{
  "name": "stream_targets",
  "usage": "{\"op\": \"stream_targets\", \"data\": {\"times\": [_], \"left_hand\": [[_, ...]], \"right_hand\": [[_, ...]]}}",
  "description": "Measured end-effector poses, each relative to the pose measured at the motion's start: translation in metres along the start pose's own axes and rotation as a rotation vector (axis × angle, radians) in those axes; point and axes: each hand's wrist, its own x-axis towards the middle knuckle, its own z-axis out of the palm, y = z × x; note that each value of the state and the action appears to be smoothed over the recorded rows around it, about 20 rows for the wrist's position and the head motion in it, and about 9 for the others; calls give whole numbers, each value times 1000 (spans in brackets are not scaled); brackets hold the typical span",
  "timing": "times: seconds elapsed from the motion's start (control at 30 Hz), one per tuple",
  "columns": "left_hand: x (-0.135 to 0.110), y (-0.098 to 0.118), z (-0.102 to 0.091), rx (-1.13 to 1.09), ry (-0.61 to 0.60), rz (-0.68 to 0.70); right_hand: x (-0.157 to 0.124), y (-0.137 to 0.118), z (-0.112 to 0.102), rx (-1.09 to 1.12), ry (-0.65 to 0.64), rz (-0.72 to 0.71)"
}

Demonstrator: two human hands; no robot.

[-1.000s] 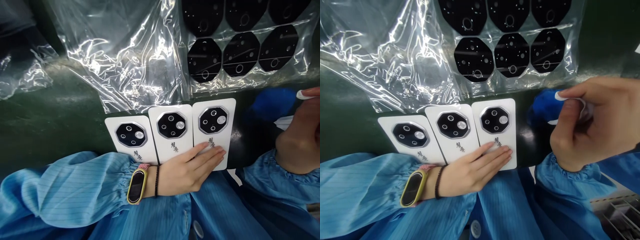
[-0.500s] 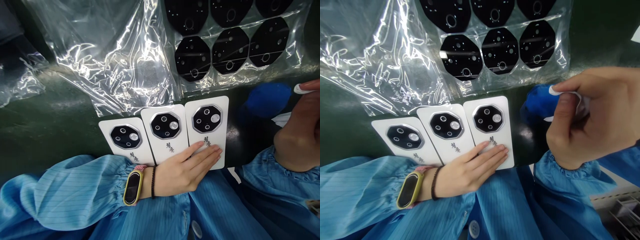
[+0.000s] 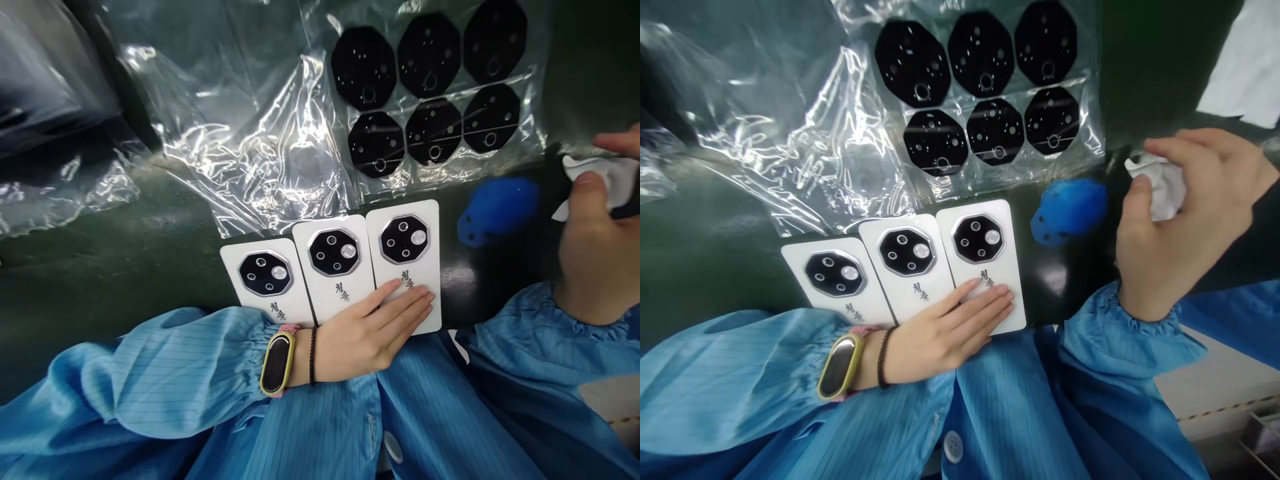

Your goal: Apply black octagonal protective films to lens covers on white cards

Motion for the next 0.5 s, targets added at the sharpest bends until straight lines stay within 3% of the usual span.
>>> {"op": "stream_targets", "data": {"times": [0.07, 0.13, 0.33, 0.5], "left_hand": [[0, 0, 2, 14, 22, 2], [0, -1, 3, 24, 45, 4], [2, -1, 1, 55, 101, 11], [1, 0, 3, 85, 127, 12]], "right_hand": [[6, -5, -1, -21, 97, -132], [13, -14, -2, -5, 92, -189], [35, -37, 6, 84, -296, -145], [45, -31, 29, 70, -308, -199]]}}
